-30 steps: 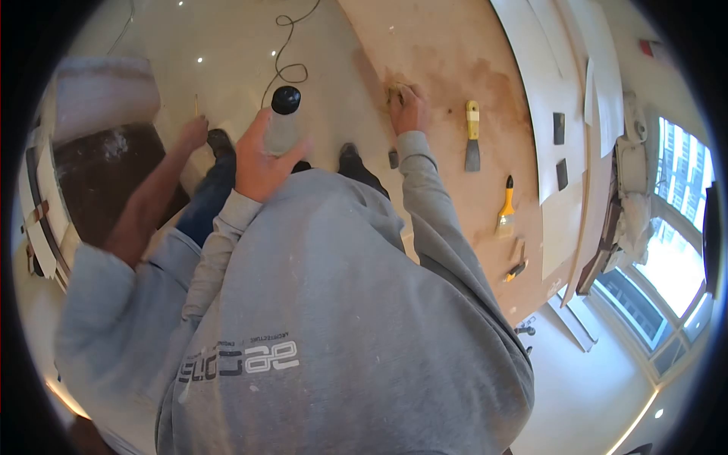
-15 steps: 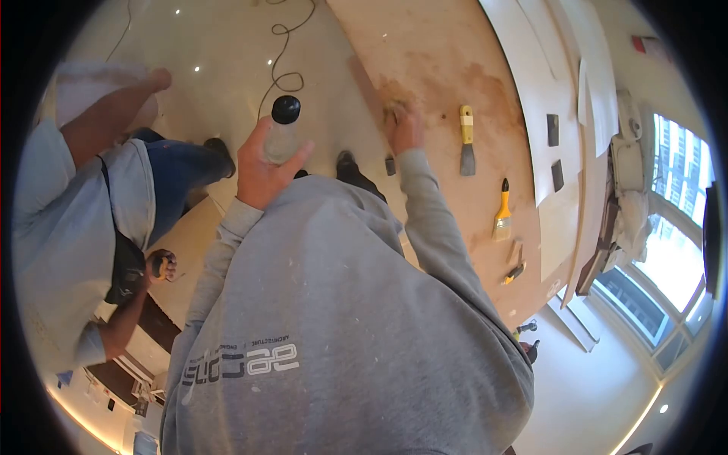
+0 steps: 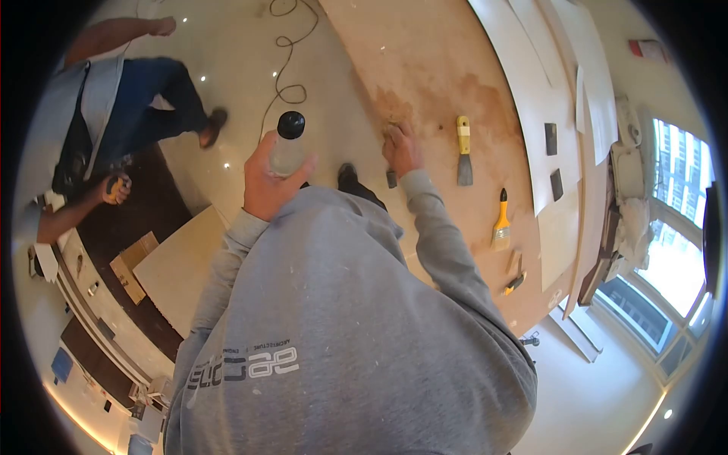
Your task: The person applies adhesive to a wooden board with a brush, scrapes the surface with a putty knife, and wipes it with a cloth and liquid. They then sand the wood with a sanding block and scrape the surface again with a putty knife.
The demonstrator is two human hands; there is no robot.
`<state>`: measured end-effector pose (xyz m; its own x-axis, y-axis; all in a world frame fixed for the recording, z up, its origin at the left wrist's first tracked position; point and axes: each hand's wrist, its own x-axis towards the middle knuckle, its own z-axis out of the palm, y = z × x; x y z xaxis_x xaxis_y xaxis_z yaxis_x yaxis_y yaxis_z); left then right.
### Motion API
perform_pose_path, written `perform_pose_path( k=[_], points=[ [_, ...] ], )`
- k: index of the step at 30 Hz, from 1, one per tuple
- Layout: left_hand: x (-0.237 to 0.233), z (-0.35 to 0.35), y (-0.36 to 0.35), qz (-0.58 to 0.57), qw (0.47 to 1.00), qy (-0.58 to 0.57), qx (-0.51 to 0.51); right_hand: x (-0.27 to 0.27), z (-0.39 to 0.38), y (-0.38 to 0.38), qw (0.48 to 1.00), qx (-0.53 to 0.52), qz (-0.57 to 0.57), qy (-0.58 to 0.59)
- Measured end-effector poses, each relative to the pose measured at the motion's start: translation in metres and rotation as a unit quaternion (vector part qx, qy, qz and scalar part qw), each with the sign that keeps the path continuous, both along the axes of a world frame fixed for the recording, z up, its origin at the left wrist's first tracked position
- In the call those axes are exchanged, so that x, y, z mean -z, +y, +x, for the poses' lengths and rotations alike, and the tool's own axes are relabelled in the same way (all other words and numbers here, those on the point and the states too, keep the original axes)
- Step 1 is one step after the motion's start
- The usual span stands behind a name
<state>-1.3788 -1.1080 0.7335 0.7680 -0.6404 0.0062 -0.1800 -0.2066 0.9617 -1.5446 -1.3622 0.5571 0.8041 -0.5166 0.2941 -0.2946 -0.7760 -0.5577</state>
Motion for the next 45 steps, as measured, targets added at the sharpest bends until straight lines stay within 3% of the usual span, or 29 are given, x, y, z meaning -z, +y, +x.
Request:
perform_pose_path(
  k=[1, 3, 6, 9, 12, 15, 18, 21, 24, 27, 30, 33, 36, 39, 45],
  points=[
    [0.0, -0.002, 0.003, 0.002, 1.0, 0.021, -0.001, -0.002, 0.008, -0.004, 0.999, 0.01, -0.001, 0.042],
    [0.005, 0.001, 0.006, 0.023, 0.998, -0.048, 0.015, -0.007, 0.036, -0.024, 0.991, 0.029, -0.006, 0.127],
    [0.003, -0.005, 0.007, 0.017, 0.998, -0.059, 0.027, -0.014, 0.042, -0.026, 0.988, 0.028, -0.023, 0.147],
    [0.0, -0.007, 0.005, 0.01, 0.999, -0.031, 0.015, 0.002, -0.004, -0.016, 0.998, -0.03, -0.009, 0.047],
    [-0.002, -0.007, 0.009, 0.006, 0.999, -0.035, -0.008, -0.009, 0.004, -0.046, 0.994, -0.063, 0.013, 0.093],
    [0.002, -0.012, 0.014, -0.009, 1.0, 0.002, -0.013, -0.011, 0.029, -0.054, 0.996, 0.026, 0.007, 0.084],
    [0.004, -0.015, 0.017, 0.006, 1.0, 0.019, -0.018, -0.011, 0.018, -0.022, 0.994, 0.039, -0.03, 0.101],
    [0.005, -0.017, 0.02, 0.024, 0.999, 0.003, -0.033, -0.021, -0.001, -0.015, 0.999, -0.018, -0.012, 0.031],
    [0.008, -0.013, 0.023, 0.034, 0.998, -0.024, -0.044, 0.002, 0.011, -0.053, 0.991, -0.048, -0.005, 0.126],
    [0.007, -0.019, 0.021, 0.039, 0.998, 0.017, -0.056, -0.012, 0.042, -0.053, 0.987, 0.022, 0.006, 0.159],
    [0.006, -0.016, 0.016, 0.026, 0.997, 0.004, -0.066, -0.001, 0.0, -0.038, 0.997, -0.049, -0.045, 0.035],
    [0.01, -0.016, 0.021, 0.02, 0.996, -0.004, -0.085, -0.005, -0.017, -0.031, 0.996, -0.08, -0.045, 0.008],
    [0.004, -0.016, 0.016, 0.021, 0.995, -0.028, -0.094, -0.002, 0.017, -0.038, 0.991, -0.024, 0.011, 0.128],
    [0.001, -0.02, 0.008, 0.01, 0.997, 0.003, -0.08, -0.015, 0.039, -0.027, 0.99, 0.021, -0.014, 0.14],
    [-0.002, -0.016, -0.006, -0.01, 0.998, -0.031, -0.055, -0.003, -0.004, -0.013, 0.999, -0.014, 0.018, 0.031]
  ],
)
